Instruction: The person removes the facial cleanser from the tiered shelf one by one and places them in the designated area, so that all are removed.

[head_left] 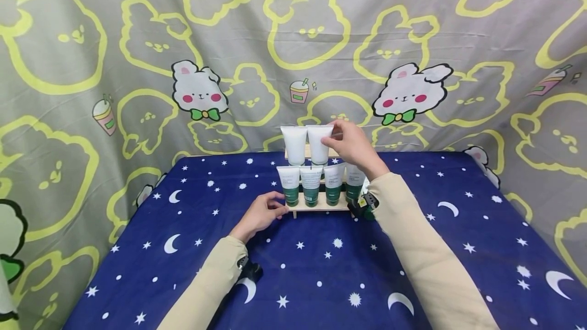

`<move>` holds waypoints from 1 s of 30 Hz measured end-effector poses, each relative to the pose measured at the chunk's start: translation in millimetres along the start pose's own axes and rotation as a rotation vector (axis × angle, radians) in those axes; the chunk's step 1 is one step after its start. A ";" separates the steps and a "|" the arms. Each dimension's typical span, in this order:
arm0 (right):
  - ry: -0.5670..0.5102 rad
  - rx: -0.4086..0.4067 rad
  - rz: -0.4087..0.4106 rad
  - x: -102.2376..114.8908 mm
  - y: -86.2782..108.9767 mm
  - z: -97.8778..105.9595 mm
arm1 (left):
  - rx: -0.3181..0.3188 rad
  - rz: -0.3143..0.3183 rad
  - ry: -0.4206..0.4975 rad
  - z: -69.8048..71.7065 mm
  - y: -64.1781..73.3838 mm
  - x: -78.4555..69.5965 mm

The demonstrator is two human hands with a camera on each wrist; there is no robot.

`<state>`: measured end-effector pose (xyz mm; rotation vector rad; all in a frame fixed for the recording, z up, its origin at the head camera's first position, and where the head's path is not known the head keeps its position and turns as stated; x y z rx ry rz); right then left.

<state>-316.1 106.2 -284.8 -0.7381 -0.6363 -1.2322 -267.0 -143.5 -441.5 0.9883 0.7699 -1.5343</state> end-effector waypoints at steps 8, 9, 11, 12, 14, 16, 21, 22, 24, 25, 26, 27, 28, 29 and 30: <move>0.004 0.013 0.019 2.5 0.6 0.8 | -0.003 -0.001 -0.011 0.1 0.1 0.9; -0.008 0.015 0.018 2.0 1.2 1.4 | -0.001 0.000 -0.010 0.0 0.4 0.8; -0.035 0.016 0.017 0.6 2.1 3.4 | -0.001 -0.001 -0.010 -0.4 0.6 0.7; -0.049 0.016 0.015 -0.4 2.7 4.8 | -0.001 -0.002 -0.010 -0.6 0.5 0.6; -0.071 0.011 0.009 -2.6 3.9 9.1 | -0.004 -0.002 -0.006 -0.8 0.0 0.7; -0.076 0.002 0.010 -4.7 5.8 14.7 | -0.007 -0.002 0.001 -1.2 -0.5 0.4; -0.061 -0.043 0.025 -9.2 13.6 29.5 | -0.005 -0.004 0.010 -1.7 -1.3 -0.9; -0.061 -0.054 0.028 -10.5 15.3 32.0 | -0.004 -0.006 0.006 -1.6 -1.4 -0.9; -0.063 -0.073 0.032 -13.2 18.9 36.2 | -0.005 -0.003 0.003 -1.4 -1.0 -0.9; -0.066 -0.080 0.029 -15.1 20.5 38.1 | -0.006 -0.001 0.003 -1.4 -1.0 -0.7; -0.071 -0.083 0.026 -16.7 22.7 39.9 | -0.006 0.000 0.002 -1.4 -0.9 -0.5; -0.074 -0.088 0.020 -18.6 24.6 42.0 | -0.007 0.003 0.000 -1.3 -1.0 -0.2; -0.077 -0.090 0.019 -20.4 26.5 44.1 | -0.008 0.006 -0.003 -1.4 -1.0 0.2; -0.077 -0.093 0.017 -22.0 28.7 46.4 | -0.009 0.010 -0.001 -1.4 -1.0 0.5; -0.074 -0.097 0.015 -24.1 30.9 48.9 | -0.009 0.011 -0.003 -1.6 -1.2 1.1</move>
Point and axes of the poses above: each hand's wrist, its own y-axis away from the middle knuckle, its own z-axis out of the back of the hand, x = y × z, the point moved 2 cm from there along -y, towards the middle knuckle, and after that the axes turned 1 degree about -y, right-handed, at the moved point
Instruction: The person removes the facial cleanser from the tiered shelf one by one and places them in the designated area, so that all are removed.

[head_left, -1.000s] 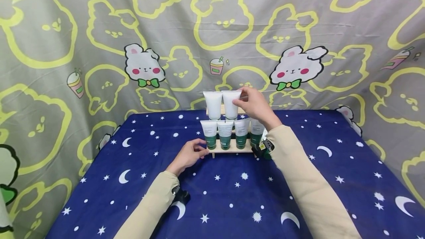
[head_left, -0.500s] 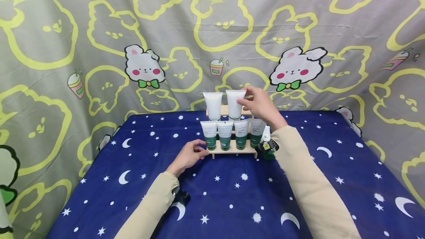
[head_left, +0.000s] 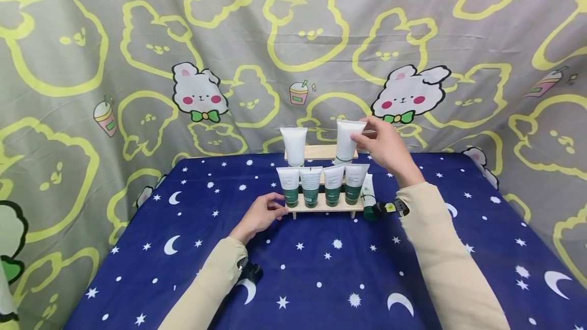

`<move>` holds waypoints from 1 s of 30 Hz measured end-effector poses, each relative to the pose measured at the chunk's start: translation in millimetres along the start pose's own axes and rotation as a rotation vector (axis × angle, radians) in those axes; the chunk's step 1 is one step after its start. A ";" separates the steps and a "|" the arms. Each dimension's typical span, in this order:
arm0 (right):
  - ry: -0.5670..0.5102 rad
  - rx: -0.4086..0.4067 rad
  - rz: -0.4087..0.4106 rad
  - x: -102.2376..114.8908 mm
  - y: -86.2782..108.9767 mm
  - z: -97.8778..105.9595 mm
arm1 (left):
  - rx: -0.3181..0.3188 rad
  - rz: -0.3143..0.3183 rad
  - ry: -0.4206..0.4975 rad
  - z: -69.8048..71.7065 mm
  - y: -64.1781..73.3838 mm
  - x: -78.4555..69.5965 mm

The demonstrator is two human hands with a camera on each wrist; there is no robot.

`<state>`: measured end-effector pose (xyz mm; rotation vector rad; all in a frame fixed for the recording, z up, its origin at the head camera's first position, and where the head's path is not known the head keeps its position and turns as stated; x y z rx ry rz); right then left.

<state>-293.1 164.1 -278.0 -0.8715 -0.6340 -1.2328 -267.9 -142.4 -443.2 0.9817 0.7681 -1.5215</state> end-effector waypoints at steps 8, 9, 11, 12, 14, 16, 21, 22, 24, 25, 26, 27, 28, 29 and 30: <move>0.009 -0.061 0.030 -13.0 12.8 22.9 | -0.002 -0.008 0.015 0.7 -0.3 1.8; 0.009 -0.071 0.039 -14.6 14.1 25.5 | -0.001 -0.010 0.018 0.8 -0.1 1.6; 0.020 -0.092 0.048 -18.0 16.6 30.4 | 0.000 -0.016 0.018 1.0 0.5 0.8; 0.029 -0.102 0.046 -20.0 17.9 32.6 | 0.001 -0.015 0.018 1.0 0.6 0.5; 0.046 -0.121 0.037 -24.1 21.2 37.3 | 0.004 -0.016 0.015 0.7 0.6 0.2; 0.063 -0.143 0.021 -28.5 25.3 42.2 | 0.006 -0.019 0.008 0.5 0.1 0.2; 0.077 -0.182 0.003 -40.5 34.2 51.8 | 0.004 -0.018 0.006 0.6 -1.0 0.3; 0.077 -0.186 0.002 -42.9 35.4 53.2 | 0.002 -0.018 0.006 0.8 -1.0 0.2; 0.074 -0.189 -0.010 -48.2 37.0 55.7 | 0.001 -0.018 0.006 0.9 -1.2 0.6; 0.073 -0.191 -0.017 -51.1 37.7 56.9 | 0.002 -0.013 0.009 1.1 -1.2 0.5; 0.069 -0.191 -0.024 -53.9 38.4 57.8 | 0.003 -0.008 0.010 1.3 -1.2 0.5; 0.067 -0.192 -0.034 -56.8 38.9 58.6 | 0.002 -0.004 0.011 1.5 -1.2 0.4; 0.062 -0.193 -0.045 -59.5 39.4 59.1 | 0.002 -0.001 0.010 1.6 -1.1 0.4; 0.060 -0.193 -0.057 -62.4 39.9 59.4 | 0.003 -0.005 0.006 1.5 -1.0 0.6; 0.059 -0.195 -0.067 -65.2 40.7 59.6 | 0.003 -0.004 0.006 1.6 -1.1 0.6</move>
Point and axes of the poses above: each hand's wrist, its own y-axis away from the middle knuckle, its own z-axis out of the back of the hand, x = y × z, the point moved 2 cm from there along -y, towards the middle knuckle, and after that the axes turned 1 degree about -y, right-handed, at the moved point
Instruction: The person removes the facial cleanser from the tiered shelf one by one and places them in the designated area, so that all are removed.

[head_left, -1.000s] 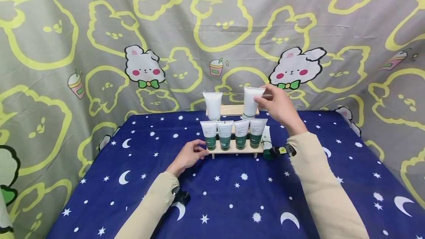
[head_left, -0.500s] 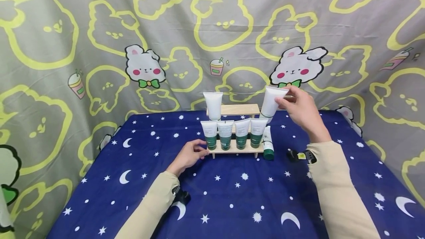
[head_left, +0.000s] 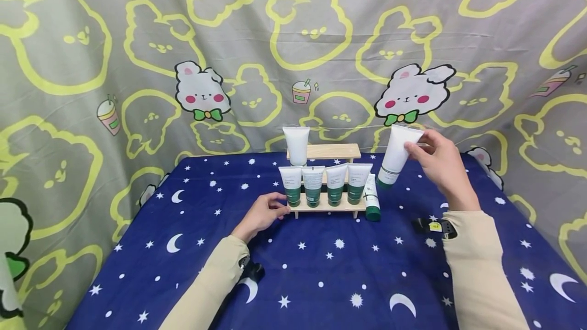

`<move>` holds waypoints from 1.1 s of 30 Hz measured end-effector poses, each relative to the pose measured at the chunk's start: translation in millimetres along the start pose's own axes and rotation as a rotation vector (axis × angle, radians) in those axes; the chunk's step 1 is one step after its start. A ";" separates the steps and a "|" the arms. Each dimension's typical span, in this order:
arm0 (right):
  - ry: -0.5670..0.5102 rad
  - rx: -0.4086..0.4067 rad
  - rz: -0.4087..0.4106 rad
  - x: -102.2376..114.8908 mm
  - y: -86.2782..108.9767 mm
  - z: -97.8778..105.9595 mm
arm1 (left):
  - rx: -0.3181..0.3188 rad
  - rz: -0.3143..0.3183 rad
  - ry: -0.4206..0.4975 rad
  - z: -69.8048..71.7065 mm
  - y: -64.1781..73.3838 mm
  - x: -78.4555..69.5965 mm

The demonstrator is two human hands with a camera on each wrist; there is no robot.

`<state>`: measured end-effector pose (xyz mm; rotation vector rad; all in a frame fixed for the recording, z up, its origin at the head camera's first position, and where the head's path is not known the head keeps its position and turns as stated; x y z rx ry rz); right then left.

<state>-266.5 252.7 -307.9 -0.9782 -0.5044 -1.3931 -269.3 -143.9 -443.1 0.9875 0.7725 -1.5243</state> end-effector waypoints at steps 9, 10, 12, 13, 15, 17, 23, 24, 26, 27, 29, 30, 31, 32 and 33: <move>-0.016 -0.005 -0.032 -21.3 6.1 -1.6 | -0.013 -0.006 -0.007 -2.5 -0.4 2.3; -0.022 -0.001 -0.034 -23.4 6.6 -2.3 | -0.016 -0.003 -0.008 -2.8 -0.1 3.0; -0.046 0.003 -0.040 -27.3 7.5 -3.9 | -0.020 -0.001 -0.007 -3.3 0.5 3.8; -0.058 0.002 -0.043 -29.2 8.0 -4.7 | -0.021 -0.003 -0.008 -3.5 0.9 4.1; -0.090 -0.001 -0.054 -33.1 9.5 -6.0 | -0.021 -0.003 -0.003 -3.6 0.9 4.1; -0.118 -0.007 -0.069 -37.1 11.1 -7.1 | -0.020 -0.007 -0.005 -3.7 0.8 3.8; -0.138 -0.010 -0.085 -46.9 12.4 -11.0 | -0.013 -0.006 -0.016 -4.4 -0.1 3.1; -0.131 -0.008 -0.087 -47.9 12.0 -11.9 | -0.013 -0.004 -0.019 -4.7 -0.1 3.5; -0.116 0.000 -0.095 -50.1 10.8 -13.7 | -0.013 0.000 -0.022 -5.2 0.5 4.7; -0.112 0.006 -0.096 -51.0 10.2 -14.4 | -0.013 -0.001 -0.026 -5.4 1.1 4.8; -0.107 0.019 -0.097 -52.6 8.7 -15.5 | -0.017 -0.004 -0.030 -5.1 1.0 5.3; -0.110 0.026 -0.096 -53.5 7.9 -16.0 | -0.019 -0.002 -0.027 -4.6 0.9 4.9; -0.109 0.030 -0.097 -55.0 7.0 -16.6 | -0.021 -0.003 -0.025 -4.2 0.7 4.5; -0.108 0.034 -0.097 -56.6 6.1 -17.2 | -0.023 -0.001 -0.024 -3.8 0.2 4.0; -0.110 0.037 -0.097 -58.0 5.5 -17.8 | -0.026 -0.005 -0.025 -3.4 -0.5 3.8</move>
Point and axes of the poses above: each hand's wrist, its own y-axis away from the middle knuckle, its own z-axis out of the back of the hand, x = y × z, the point moved 2 cm from there along -y, towards the middle knuckle, and after that the axes turned 1 degree about -y, right-handed, at the moved point
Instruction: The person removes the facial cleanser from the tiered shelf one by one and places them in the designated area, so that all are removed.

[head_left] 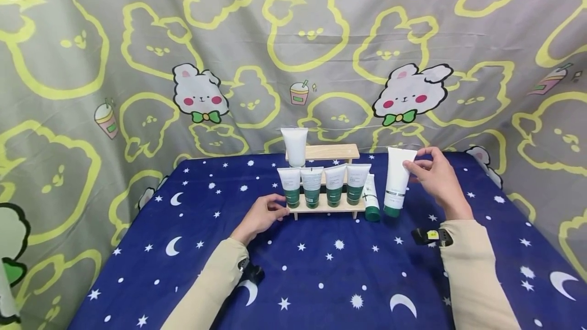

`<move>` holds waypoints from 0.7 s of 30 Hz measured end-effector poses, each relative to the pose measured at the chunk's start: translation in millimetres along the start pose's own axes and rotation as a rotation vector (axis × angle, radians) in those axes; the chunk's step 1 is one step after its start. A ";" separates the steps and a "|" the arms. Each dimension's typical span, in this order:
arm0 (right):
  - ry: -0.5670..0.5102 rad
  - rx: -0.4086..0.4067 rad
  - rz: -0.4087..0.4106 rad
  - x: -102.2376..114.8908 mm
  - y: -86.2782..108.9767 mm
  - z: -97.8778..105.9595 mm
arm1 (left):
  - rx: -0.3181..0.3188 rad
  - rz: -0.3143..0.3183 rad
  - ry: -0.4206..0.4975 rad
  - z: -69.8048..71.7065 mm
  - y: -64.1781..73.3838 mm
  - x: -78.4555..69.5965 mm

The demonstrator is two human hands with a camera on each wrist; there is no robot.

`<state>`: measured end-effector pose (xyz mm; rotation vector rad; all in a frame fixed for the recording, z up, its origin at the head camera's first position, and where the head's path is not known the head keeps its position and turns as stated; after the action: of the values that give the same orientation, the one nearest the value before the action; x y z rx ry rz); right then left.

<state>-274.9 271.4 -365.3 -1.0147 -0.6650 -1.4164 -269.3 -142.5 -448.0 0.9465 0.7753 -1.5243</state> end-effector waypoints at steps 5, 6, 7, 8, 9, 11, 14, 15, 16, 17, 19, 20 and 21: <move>-0.004 0.022 -0.027 -11.8 -3.3 -4.3 | 0.005 0.001 0.000 0.6 -1.3 -0.2; -0.009 0.028 -0.033 -14.3 -3.8 -5.3 | 0.008 0.000 0.001 0.8 -1.5 -0.2; -0.016 0.032 -0.041 -16.9 -4.3 -6.4 | 0.009 0.000 0.002 0.9 -1.7 -0.3; -0.022 0.035 -0.047 -19.0 -4.7 -7.4 | 0.010 -0.001 0.003 1.2 -1.6 -0.7; -0.028 0.038 -0.054 -20.9 -5.1 -8.4 | 0.011 -0.001 0.005 1.5 -1.7 -1.1; -0.038 0.040 -0.064 -23.9 -6.1 -10.3 | 0.015 -0.007 0.008 2.3 -1.8 -2.3; -0.053 0.040 -0.080 -27.0 -7.6 -12.6 | 0.021 -0.004 0.010 3.2 -1.3 -3.7; -0.061 0.041 -0.085 -27.9 -8.2 -13.4 | 0.023 -0.002 0.011 3.5 -1.1 -3.9; -0.068 0.041 -0.090 -28.8 -8.7 -14.2 | 0.026 0.002 0.014 3.7 -0.7 -4.2; -0.074 0.038 -0.094 -29.8 -9.2 -15.1 | 0.027 0.005 0.016 3.8 -0.2 -4.1; -0.090 0.033 -0.089 -31.5 -10.2 -17.4 | 0.027 -0.005 0.014 3.9 0.5 -3.9; -0.090 0.032 -0.078 -32.3 -10.6 -18.6 | 0.027 -0.006 0.017 4.0 0.8 -3.6; -0.088 0.033 -0.064 -33.0 -11.0 -19.9 | 0.026 -0.007 0.019 4.0 1.1 -3.2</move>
<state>-292.5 271.3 -401.3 -1.0424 -0.7894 -1.4174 -268.7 -144.7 -443.3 0.9795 0.7743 -1.5375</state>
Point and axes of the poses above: each hand's wrist, its own y-axis away from the middle knuckle, its own z-axis out of the back of the hand, x = y × z, the point moved 2 cm from there along -y, towards the middle knuckle, and after that the axes turned 1 degree about -y, right-handed, at the moved point
